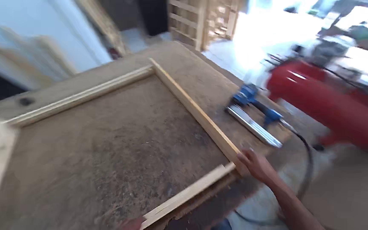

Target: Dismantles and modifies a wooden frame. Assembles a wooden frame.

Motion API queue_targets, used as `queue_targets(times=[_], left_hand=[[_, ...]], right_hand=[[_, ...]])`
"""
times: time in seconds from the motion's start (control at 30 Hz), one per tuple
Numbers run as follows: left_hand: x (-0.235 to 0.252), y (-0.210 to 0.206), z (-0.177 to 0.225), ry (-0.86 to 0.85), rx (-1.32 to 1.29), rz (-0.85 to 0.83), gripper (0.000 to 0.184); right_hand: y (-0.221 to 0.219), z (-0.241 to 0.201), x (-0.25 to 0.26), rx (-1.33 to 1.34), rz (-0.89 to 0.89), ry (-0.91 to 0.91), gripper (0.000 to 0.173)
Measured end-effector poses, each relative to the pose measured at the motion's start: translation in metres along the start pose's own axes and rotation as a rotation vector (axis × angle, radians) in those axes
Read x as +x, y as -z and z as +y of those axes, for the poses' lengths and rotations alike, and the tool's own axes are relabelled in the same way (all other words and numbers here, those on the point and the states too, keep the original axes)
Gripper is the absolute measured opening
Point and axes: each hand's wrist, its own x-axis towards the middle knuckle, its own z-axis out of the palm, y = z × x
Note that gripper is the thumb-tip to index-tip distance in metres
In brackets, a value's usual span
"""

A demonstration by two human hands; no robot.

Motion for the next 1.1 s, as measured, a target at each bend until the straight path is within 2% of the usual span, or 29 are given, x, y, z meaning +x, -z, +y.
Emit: queue_targets(times=[0.07, 0.13, 0.23, 0.4, 0.47, 0.63, 0.9, 1.1], left_hand=[[0.010, -0.001, 0.022, 0.004, -0.029, 0.024, 0.036], [0.018, -0.006, 0.032, 0.005, -0.032, -0.010, 0.032], [0.013, -0.003, 0.038, 0.080, -0.045, -0.100, 0.035], [0.003, -0.006, 0.030, 0.112, -0.066, -0.063, 0.035], [0.010, -0.003, 0.028, 0.120, -0.057, -0.057, 0.036], [0.027, 0.008, 0.020, 0.123, -0.019, -0.018, 0.038], [0.018, -0.013, 0.031, 0.040, 0.006, 0.201, 0.036], [0.015, -0.009, 0.024, 0.022, -0.047, 0.222, 0.034]], right_hand=[[-0.006, 0.010, 0.035, 0.007, -0.228, 0.033, 0.065], [-0.009, 0.017, 0.045, 0.006, -0.302, 0.002, 0.070], [-0.009, 0.007, 0.051, 0.008, -0.287, 0.041, 0.061], [-0.004, -0.039, 0.053, -0.003, -0.347, 0.081, 0.052], [-0.008, -0.055, 0.065, -0.020, -0.360, 0.077, 0.054], [-0.020, -0.082, 0.102, -0.023, -0.414, 0.201, 0.054], [-0.017, -0.075, 0.084, -0.101, -0.418, 0.206, 0.052], [-0.008, -0.068, 0.093, -0.188, -0.356, 0.143, 0.050]])
